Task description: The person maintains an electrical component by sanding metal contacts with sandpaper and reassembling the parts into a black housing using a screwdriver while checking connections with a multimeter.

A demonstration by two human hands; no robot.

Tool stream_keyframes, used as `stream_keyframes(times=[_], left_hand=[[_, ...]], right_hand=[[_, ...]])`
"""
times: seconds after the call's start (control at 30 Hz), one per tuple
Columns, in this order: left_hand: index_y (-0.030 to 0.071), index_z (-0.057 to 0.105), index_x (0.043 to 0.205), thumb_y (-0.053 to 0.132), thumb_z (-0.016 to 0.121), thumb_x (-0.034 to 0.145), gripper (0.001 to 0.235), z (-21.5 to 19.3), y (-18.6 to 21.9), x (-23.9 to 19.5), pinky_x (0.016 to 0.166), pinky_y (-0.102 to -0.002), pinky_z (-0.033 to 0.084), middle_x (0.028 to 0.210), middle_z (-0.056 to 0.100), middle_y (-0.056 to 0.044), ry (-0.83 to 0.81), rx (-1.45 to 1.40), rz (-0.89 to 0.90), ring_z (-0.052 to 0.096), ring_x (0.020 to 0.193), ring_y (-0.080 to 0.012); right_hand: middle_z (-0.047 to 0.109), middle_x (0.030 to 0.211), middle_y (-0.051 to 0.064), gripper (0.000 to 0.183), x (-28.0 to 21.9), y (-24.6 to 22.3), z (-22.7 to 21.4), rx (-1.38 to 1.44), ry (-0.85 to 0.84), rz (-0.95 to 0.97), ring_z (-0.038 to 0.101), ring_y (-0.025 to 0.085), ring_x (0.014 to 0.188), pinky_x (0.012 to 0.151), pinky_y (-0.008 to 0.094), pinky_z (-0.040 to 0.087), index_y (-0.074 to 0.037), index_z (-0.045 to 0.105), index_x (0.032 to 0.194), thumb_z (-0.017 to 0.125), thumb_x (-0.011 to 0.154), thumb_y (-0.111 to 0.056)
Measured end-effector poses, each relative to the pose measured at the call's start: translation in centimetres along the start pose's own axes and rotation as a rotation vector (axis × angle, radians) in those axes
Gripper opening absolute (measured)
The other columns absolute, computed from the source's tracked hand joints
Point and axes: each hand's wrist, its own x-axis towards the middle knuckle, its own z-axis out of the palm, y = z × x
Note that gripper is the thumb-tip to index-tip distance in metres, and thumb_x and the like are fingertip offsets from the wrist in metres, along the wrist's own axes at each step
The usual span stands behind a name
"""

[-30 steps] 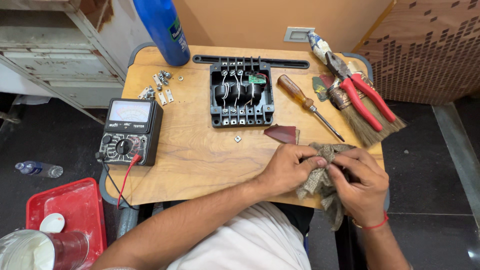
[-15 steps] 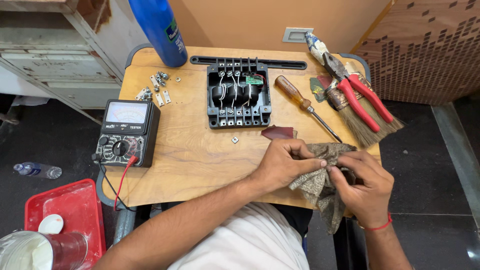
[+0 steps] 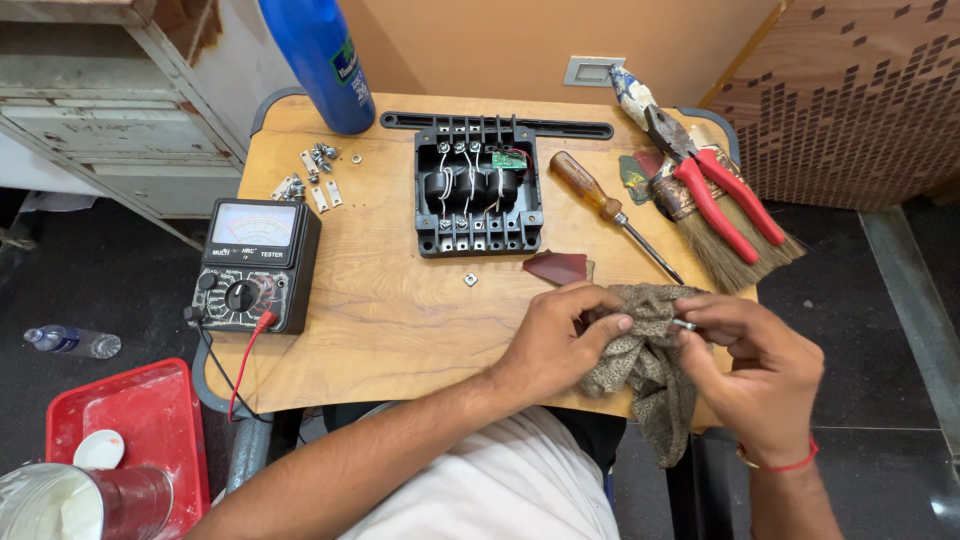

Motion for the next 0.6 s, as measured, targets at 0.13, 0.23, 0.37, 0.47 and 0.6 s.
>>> stream_keyframes(times=[0.13,0.23,0.37,0.47,0.6], left_hand=[[0.000,0.072,0.114,0.018,0.071,0.095,0.026,-0.4,0.7,-0.5,0.072,-0.028,0.057,0.099,0.073,-0.010,0.015,-0.002,0.008,0.070,0.081,-0.0147],[0.001,0.073,0.114,0.019,0.072,0.096,0.026,-0.3,0.6,-0.6,0.074,-0.027,0.057,0.099,0.075,-0.010,0.000,-0.058,0.001,0.071,0.084,-0.0122],[0.002,0.075,0.112,0.019,0.073,0.096,0.024,0.2,-0.7,-0.5,0.070,-0.024,0.057,0.092,0.077,-0.006,-0.016,-0.183,-0.134,0.067,0.079,-0.0070],[0.001,0.074,0.111,0.016,0.075,0.096,0.022,0.6,-1.9,-0.6,0.068,-0.024,0.055,0.088,0.074,-0.004,-0.019,-0.264,-0.162,0.064,0.078,-0.0054],[0.000,0.070,0.110,0.011,0.074,0.095,0.019,0.9,-2.7,-0.2,0.072,-0.023,0.056,0.090,0.072,-0.001,-0.019,-0.306,-0.137,0.065,0.080,-0.0045]], right_hand=[[0.076,0.100,0.013,0.022,0.6,-1.1,1.3,-0.485,-0.047,-0.084,0.074,0.013,0.080,0.075,0.026,0.060,0.002,0.074,0.099,0.075,0.077,0.005],[0.074,0.092,0.011,0.017,0.8,-2.0,2.5,-0.512,-0.068,-0.165,0.072,0.014,0.079,0.074,0.027,0.058,0.002,0.072,0.095,0.076,0.079,0.001],[0.073,0.100,0.010,0.019,0.6,-2.1,3.0,-0.450,-0.033,-0.191,0.071,0.017,0.087,0.079,0.027,0.056,0.000,0.072,0.102,0.074,0.083,0.003],[0.073,0.100,0.006,0.020,-0.1,-1.2,3.3,-0.200,0.000,0.025,0.067,0.011,0.082,0.072,0.021,0.052,-0.002,0.072,0.104,0.072,0.085,0.002],[0.072,0.094,0.002,0.020,-0.8,-0.2,3.5,0.092,0.045,0.270,0.063,0.004,0.077,0.065,0.018,0.049,-0.006,0.073,0.111,0.071,0.091,-0.001]])
